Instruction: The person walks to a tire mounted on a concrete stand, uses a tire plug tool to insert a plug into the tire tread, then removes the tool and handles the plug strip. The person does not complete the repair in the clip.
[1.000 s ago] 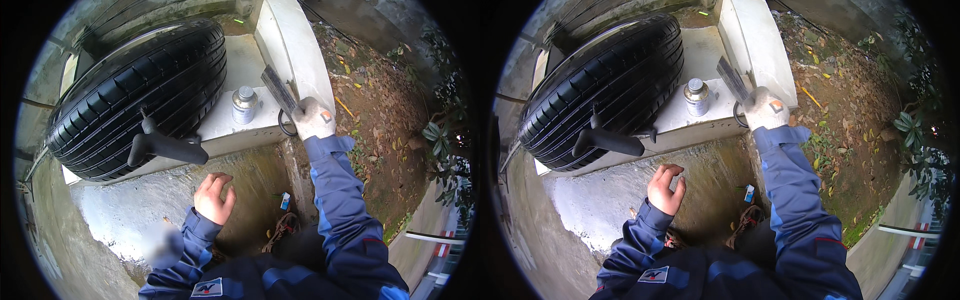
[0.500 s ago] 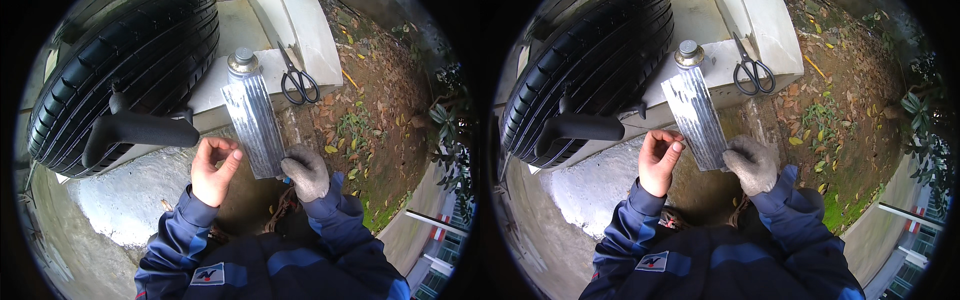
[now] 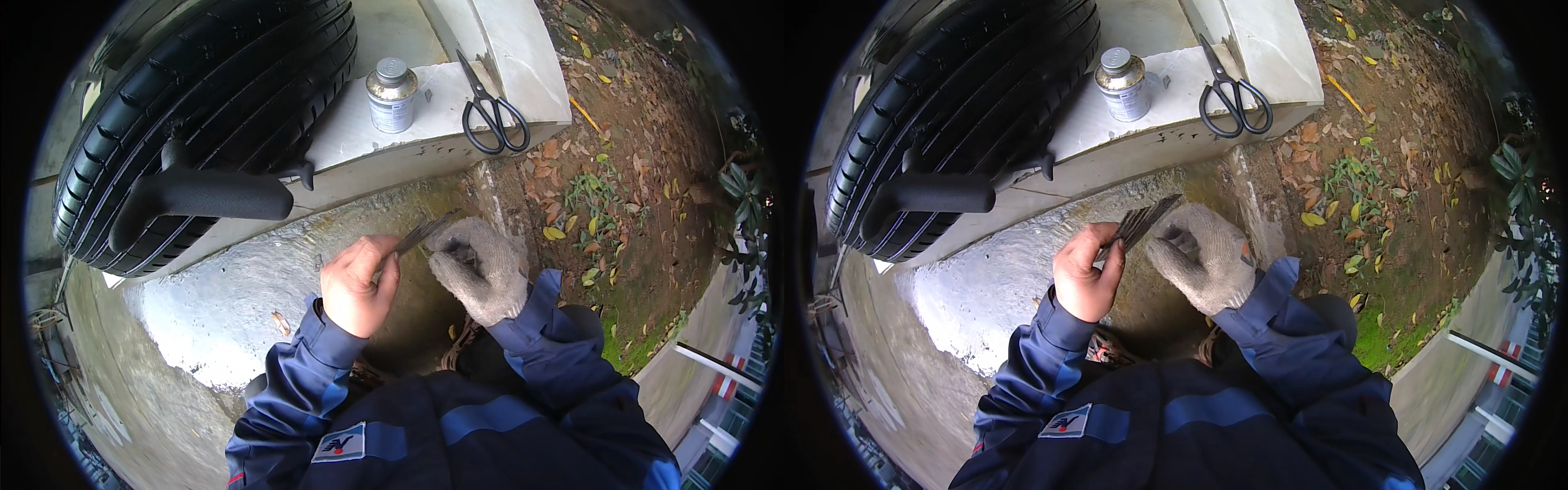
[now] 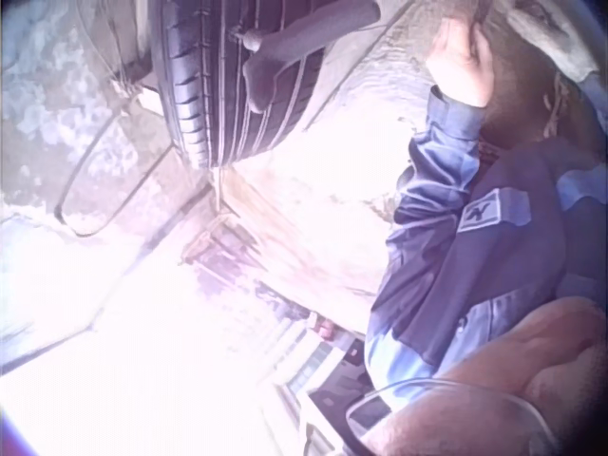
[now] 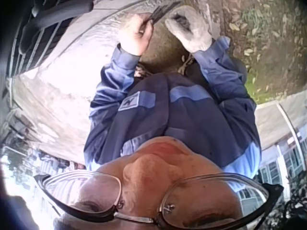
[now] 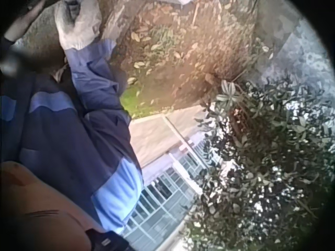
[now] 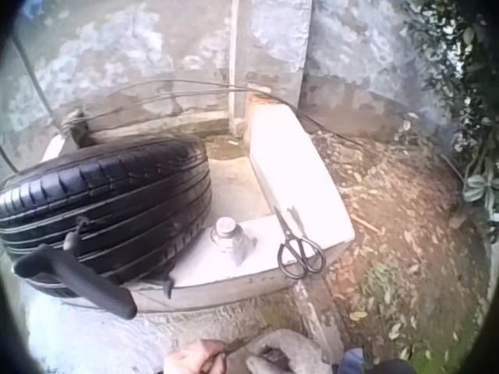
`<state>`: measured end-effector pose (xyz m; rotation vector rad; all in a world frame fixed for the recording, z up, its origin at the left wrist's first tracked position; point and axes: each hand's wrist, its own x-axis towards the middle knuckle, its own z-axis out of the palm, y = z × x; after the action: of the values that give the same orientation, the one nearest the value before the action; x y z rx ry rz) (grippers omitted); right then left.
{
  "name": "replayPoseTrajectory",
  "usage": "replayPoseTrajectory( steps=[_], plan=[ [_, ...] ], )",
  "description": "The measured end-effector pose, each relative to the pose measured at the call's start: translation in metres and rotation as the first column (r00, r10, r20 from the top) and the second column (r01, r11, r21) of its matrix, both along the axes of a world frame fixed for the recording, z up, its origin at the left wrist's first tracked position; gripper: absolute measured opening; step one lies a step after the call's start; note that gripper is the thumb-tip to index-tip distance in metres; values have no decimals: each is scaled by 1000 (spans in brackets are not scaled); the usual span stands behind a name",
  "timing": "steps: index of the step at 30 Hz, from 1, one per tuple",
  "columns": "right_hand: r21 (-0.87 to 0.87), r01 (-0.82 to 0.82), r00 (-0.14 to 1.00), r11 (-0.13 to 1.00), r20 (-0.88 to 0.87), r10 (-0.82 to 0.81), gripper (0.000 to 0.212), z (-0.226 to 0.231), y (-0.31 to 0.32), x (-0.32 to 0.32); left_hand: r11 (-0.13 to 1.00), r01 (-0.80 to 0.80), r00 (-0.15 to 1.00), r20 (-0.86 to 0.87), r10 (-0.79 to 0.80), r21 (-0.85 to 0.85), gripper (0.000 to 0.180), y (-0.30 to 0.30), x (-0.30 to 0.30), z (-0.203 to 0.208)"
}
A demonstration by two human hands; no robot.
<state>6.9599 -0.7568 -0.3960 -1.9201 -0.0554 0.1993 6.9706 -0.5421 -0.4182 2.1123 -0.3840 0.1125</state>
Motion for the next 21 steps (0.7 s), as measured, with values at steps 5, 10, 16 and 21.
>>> replayPoseTrajectory(
  steps=[5,10,16,21],
  plan=[
    [-45,-73,973,996,215,81,39,4,3,-2,971,221,975,-15,-223,-91,31,-6,-6,7],
    [-103,-179,898,979,388,205,38,5,3,0,875,217,943,-137,-302,-433,13,5,-4,8],
    [-102,-271,880,957,376,290,39,10,2,2,839,131,938,-207,-277,-529,23,7,-5,5],
    [-39,-282,879,959,391,275,40,13,2,3,824,120,928,-232,-291,-553,19,9,-8,4]
  ],
)
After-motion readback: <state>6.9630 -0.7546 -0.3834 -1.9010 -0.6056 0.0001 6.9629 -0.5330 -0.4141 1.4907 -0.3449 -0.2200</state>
